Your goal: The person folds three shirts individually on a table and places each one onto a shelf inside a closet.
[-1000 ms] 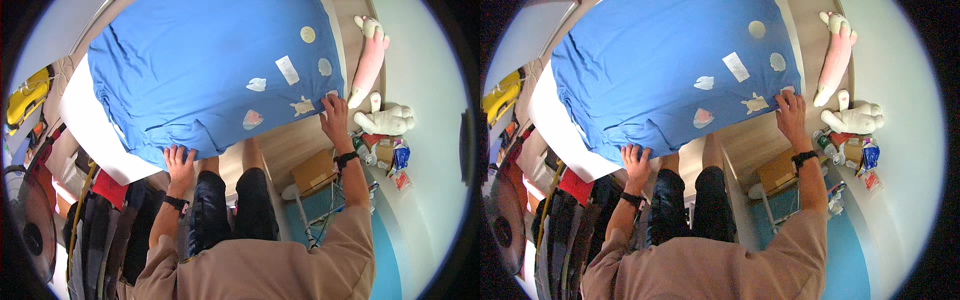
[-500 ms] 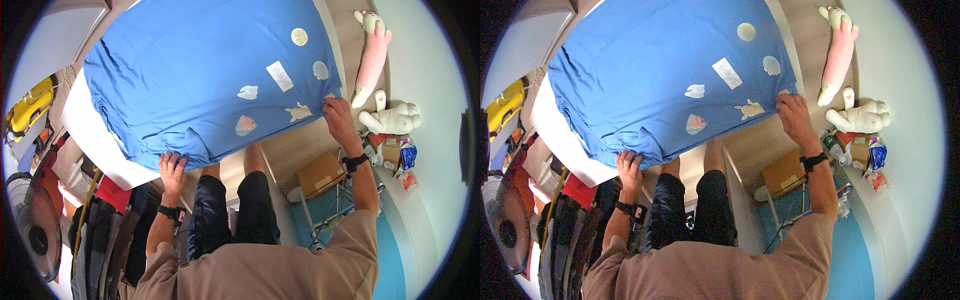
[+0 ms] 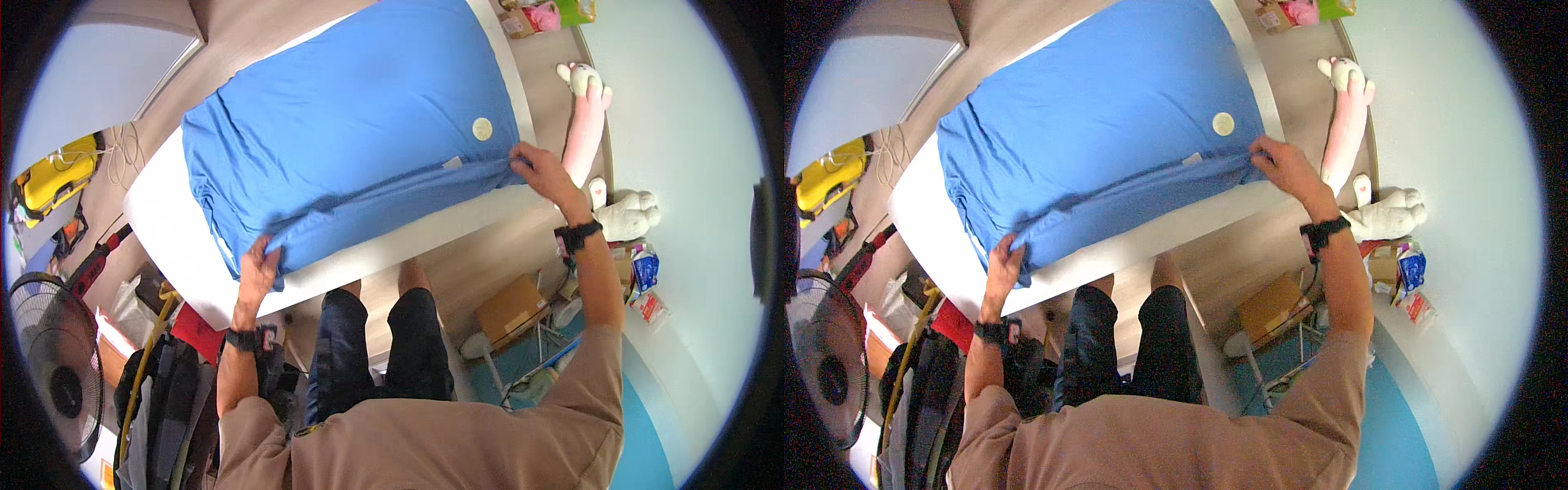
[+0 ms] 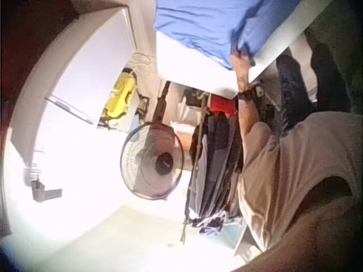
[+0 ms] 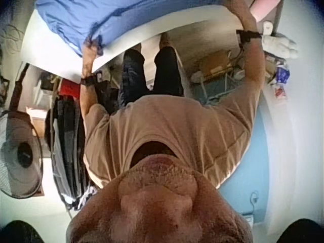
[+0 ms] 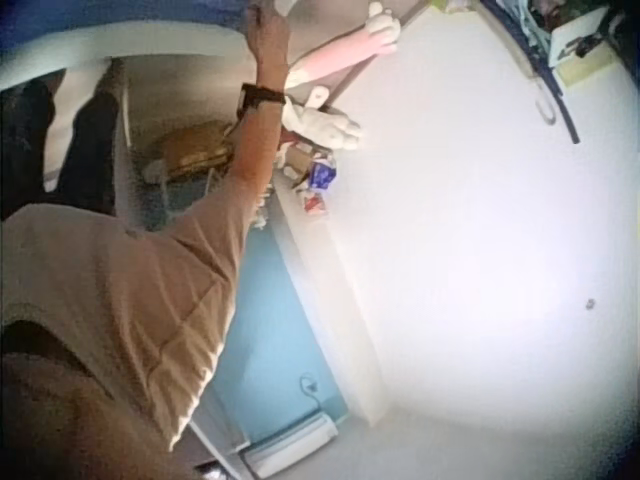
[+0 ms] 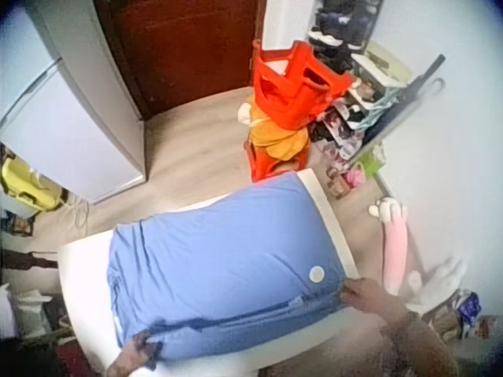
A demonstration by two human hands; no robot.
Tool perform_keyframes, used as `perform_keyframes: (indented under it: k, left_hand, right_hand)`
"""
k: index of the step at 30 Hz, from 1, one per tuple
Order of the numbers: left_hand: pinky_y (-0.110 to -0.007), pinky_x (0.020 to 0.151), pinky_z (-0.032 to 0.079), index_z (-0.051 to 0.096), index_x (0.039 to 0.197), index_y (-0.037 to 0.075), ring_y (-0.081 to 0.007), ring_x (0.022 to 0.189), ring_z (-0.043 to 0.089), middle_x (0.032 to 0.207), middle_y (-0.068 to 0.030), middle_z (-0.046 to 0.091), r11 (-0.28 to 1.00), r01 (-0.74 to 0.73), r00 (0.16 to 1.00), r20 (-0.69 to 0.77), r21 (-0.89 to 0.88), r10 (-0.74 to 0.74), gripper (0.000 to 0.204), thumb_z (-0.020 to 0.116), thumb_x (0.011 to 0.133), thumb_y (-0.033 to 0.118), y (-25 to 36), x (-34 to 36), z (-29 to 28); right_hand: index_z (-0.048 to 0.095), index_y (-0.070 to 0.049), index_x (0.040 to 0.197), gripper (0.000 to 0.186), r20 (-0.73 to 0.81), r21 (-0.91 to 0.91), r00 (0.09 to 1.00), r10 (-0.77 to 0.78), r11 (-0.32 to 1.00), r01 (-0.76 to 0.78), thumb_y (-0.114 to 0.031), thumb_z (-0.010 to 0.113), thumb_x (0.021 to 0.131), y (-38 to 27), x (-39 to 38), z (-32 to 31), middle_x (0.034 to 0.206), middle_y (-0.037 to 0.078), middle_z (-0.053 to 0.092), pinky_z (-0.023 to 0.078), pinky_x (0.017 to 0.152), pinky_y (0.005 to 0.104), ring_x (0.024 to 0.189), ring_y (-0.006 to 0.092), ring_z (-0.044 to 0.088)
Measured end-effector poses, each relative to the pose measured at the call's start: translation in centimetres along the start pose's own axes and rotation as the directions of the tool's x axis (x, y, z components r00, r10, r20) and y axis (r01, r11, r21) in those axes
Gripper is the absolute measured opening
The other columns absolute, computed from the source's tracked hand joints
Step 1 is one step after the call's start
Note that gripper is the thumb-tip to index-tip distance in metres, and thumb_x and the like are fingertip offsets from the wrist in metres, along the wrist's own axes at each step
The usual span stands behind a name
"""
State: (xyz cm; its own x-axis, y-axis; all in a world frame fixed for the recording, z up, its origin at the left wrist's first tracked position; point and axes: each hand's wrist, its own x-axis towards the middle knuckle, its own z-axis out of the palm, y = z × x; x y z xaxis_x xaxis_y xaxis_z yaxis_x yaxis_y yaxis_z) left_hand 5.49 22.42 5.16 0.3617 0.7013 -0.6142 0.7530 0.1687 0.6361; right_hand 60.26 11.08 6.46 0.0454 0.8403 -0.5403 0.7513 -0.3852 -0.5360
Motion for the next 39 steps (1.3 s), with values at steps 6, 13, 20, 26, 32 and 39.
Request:
perform_keyframes:
  k: [6, 13, 20, 26, 32, 39]
  left_hand:
    - [-0.039, 0.071, 0.051, 0.06, 0.102, -0.002, -0.0371, 0.082, 0.066, 0.089, -0.0243, 0.066, 0.996, -0.023, 0.98, -0.195, 0.089, 0.04, 0.024, 0.061, 0.087, 0.017, -1.3, 3.7, 0.4]
    - [-0.044, 0.085, 0.05, 0.049, 0.123, 0.003, -0.0394, 0.102, 0.059, 0.114, -0.0211, 0.059, 0.965, -0.082, 0.956, -0.253, 0.249, 0.147, 0.047, 0.061, 0.078, 0.006, 0.4, 2.5, 0.5]
    - [-0.042, 0.095, 0.046, 0.047, 0.128, 0.003, -0.0387, 0.113, 0.054, 0.122, -0.0203, 0.054, 0.966, -0.088, 0.892, -0.412, 0.242, 0.184, 0.056, 0.062, 0.075, -0.001, 2.8, 4.7, -3.4]
    - [-0.042, 0.098, 0.043, 0.045, 0.13, 0.002, -0.0386, 0.115, 0.051, 0.122, -0.021, 0.054, 0.918, -0.011, 0.785, -0.565, 0.396, 0.254, 0.056, 0.061, 0.076, 0.0, 7.0, 12.5, -8.9]
    - [-0.053, 0.109, 0.026, 0.038, 0.139, 0.005, -0.0414, 0.131, 0.034, 0.142, -0.0228, 0.038, 0.856, 0.234, 0.686, -0.702, 0.462, 0.191, 0.064, 0.061, 0.083, 0.025, 4.2, 15.5, -5.3]
    - [-0.055, 0.112, 0.016, 0.041, 0.139, 0.005, -0.0422, 0.138, 0.026, 0.148, -0.0229, 0.033, 0.869, 0.225, 0.644, -0.737, 0.44, 0.206, 0.06, 0.051, 0.089, 0.036, 2.2, 17.7, -3.1]
  right_hand:
    - [0.058, -0.006, 0.117, 0.043, -0.162, 0.084, 0.962, 0.218, 0.975, -0.207, -0.015, 0.073, 0.078, 1.4, 4.4, 1.4, 0.106, 0.017, 0.065, 0.05, 0.084, 0.0388, 0.099, 0.0285, 0.063]
    - [0.047, -0.003, 0.131, 0.065, -0.343, -0.05, 0.922, 0.176, 0.977, -0.205, -0.004, 0.073, 0.071, 0.1, 2.3, 3.1, 0.121, 0.02, 0.056, 0.045, 0.096, 0.0405, 0.112, 0.0342, 0.055]
    - [0.054, -0.004, 0.126, 0.052, -0.478, 0.018, 0.876, -0.054, 0.997, 0.072, 0.003, 0.066, 0.076, -0.9, 7.4, 0.2, 0.124, 0.018, 0.056, 0.042, 0.101, 0.042, 0.117, 0.0354, 0.052]
    - [0.063, -0.007, 0.115, 0.035, -0.37, 0.004, 0.875, -0.313, 0.941, 0.338, 0.0, 0.062, 0.081, -7.1, 19.4, -5.1, 0.119, 0.016, 0.06, 0.045, 0.098, 0.041, 0.114, 0.034, 0.056]
    - [0.063, -0.006, 0.113, 0.028, -0.199, 0.23, 0.908, -0.368, 0.884, 0.408, -0.007, 0.06, 0.086, -14.5, 27.5, -5.3, 0.113, 0.015, 0.064, 0.048, 0.091, 0.0374, 0.106, 0.0309, 0.061]
    - [0.063, -0.003, 0.114, 0.031, 0.107, 0.417, 0.933, -0.343, 0.868, 0.271, -0.021, 0.06, 0.089, -19.2, 36.7, 0.2, 0.098, 0.011, 0.067, 0.049, 0.084, 0.032, 0.093, 0.0195, 0.063]
